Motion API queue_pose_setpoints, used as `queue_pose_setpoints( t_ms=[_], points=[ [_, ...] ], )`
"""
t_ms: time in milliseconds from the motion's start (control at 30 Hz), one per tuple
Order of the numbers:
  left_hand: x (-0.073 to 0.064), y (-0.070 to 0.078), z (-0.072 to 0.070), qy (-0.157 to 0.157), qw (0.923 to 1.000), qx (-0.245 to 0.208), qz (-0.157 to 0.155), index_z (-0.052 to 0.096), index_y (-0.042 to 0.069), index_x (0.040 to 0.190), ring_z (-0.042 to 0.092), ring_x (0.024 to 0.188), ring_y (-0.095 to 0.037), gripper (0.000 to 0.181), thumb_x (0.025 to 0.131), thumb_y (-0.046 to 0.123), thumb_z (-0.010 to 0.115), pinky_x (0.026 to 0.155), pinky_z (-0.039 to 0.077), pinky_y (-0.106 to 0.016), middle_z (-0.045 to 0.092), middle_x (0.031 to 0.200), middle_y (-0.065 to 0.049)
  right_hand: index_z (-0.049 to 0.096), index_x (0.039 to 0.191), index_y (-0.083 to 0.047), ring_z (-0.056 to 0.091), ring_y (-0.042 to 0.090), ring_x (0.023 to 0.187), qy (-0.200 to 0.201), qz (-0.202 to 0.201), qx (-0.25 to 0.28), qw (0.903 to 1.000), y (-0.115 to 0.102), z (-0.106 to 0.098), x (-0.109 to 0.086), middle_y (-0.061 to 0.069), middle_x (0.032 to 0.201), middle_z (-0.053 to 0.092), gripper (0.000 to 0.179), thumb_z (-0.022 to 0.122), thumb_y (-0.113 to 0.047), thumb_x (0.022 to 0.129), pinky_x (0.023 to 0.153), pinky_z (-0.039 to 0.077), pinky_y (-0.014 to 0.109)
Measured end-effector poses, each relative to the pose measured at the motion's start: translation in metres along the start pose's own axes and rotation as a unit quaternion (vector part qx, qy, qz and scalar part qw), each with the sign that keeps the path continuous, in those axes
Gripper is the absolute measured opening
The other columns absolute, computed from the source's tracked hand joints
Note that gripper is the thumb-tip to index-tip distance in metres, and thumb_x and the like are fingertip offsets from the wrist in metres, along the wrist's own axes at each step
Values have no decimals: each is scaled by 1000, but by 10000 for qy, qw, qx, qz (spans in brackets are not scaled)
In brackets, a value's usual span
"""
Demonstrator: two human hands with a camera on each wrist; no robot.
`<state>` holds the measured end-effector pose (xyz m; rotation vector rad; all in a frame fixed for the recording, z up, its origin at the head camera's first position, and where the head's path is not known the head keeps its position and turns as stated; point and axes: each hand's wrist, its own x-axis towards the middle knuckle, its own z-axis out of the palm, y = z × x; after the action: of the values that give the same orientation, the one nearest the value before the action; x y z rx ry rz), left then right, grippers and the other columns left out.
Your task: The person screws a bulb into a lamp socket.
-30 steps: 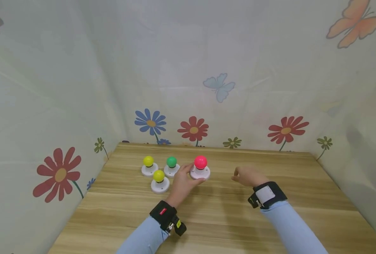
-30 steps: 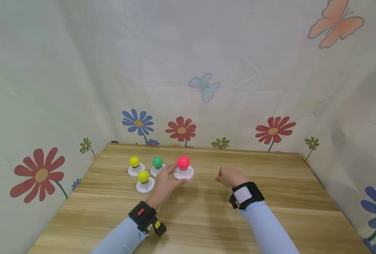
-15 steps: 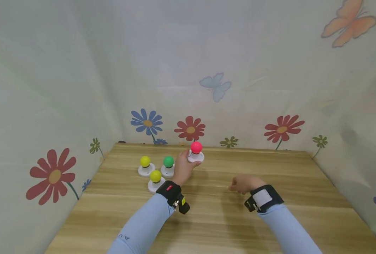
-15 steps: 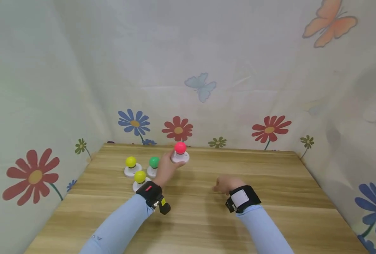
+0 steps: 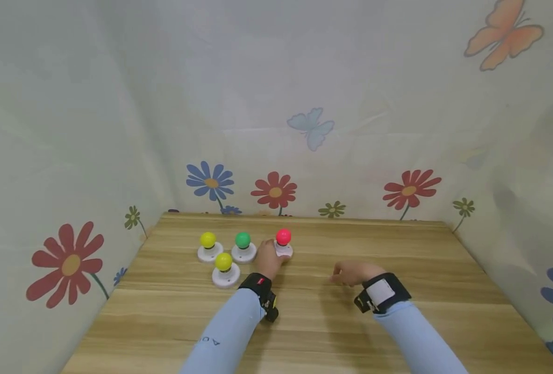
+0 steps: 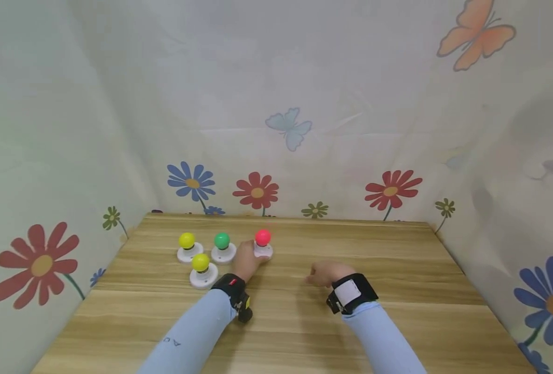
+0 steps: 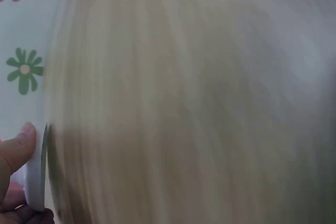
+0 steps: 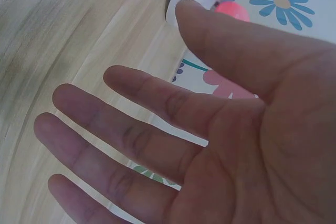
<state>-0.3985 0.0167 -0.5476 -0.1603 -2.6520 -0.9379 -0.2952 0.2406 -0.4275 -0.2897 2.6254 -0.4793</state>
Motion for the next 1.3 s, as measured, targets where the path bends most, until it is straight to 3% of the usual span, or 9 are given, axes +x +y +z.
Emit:
queue_pose_setpoints(
  t_ms=[267, 400, 533, 700, 833, 967, 1033, 1133, 1300],
  points=[
    [-5, 5, -20, -331, 9987, -378, 51, 46, -9, 132, 59, 111, -37, 81, 70, 23, 87, 99, 47, -45, 61, 118, -24, 60, 113, -2, 63, 23, 89, -52, -66, 79, 9999, -3, -2, 0, 8, 97, 65, 31, 58, -29, 97, 79, 53, 42],
    [-10, 22, -57, -651, 9955, -668, 154, 41, -6, 137, 54, 118, -36, 78, 77, 22, 83, 104, 43, -47, 56, 126, -22, 60, 113, -2, 63, 24, 90, -36, -26, -21, 10000, -6, -3, 0, 9, 99, 65, 32, 59, -29, 96, 80, 52, 44],
    [-31, 28, -105, -716, 9948, -106, 712, 50, 0, 135, 55, 119, -30, 61, 85, 23, 75, 103, 46, -43, 54, 129, -16, 62, 114, -3, 62, 23, 89, -41, -71, -193, 9998, -12, -2, 1, 9, 100, 65, 34, 60, -31, 95, 80, 52, 46],
    [-63, 13, -145, -1407, 9846, 594, 856, 64, 7, 119, 60, 102, -20, 33, 91, 24, 67, 88, 54, -36, 59, 117, -8, 62, 114, -2, 62, 23, 88, -30, -104, -267, 9996, -17, 1, 5, 9, 100, 65, 36, 59, -33, 95, 80, 52, 45],
    [-81, -9, -154, -2131, 9703, 832, 783, 68, 7, 109, 58, 81, -14, 23, 91, 20, 65, 71, 53, -34, 65, 97, -5, 62, 113, -2, 62, 22, 86, -5, -143, -304, 9994, -17, 2, 6, 8, 98, 65, 36, 59, -33, 95, 79, 52, 44],
    [-87, -23, -156, -2372, 9631, 910, 888, 68, 5, 104, 56, 74, -13, 21, 87, 18, 68, 65, 51, -33, 65, 87, -3, 62, 112, -1, 62, 25, 92, 74, -255, -290, 9992, -18, 0, 8, 10, 100, 65, 35, 60, -32, 94, 82, 52, 46],
    [-82, -20, -160, -2259, 9638, 1040, 965, 67, 4, 110, 61, 79, -16, 29, 87, 22, 70, 68, 54, -35, 67, 95, -6, 60, 115, 1, 62, 30, 98, 450, -436, -279, 9976, -19, -1, 10, 17, 106, 65, 38, 61, -30, 94, 85, 51, 48],
    [-59, -5, -168, -1851, 9666, 1381, 1113, 56, 5, 130, 63, 104, -25, 59, 83, 35, 75, 88, 54, -42, 64, 121, -12, 53, 128, 4, 58, 39, 112, 1646, -750, -468, 9824, -20, -4, 20, 26, 123, 59, 52, 60, -35, 94, 94, 48, 53],
    [-11, 33, -185, -740, 9593, 1845, 2004, 25, 11, 153, 28, 144, -32, 106, 73, 63, 72, 116, 26, -51, 29, 157, -13, 32, 150, -7, 36, 44, 137, 3654, -1136, -1053, 9179, -30, -22, 34, 26, 151, 33, 86, 62, -56, 87, 110, 31, 61]
  ],
)
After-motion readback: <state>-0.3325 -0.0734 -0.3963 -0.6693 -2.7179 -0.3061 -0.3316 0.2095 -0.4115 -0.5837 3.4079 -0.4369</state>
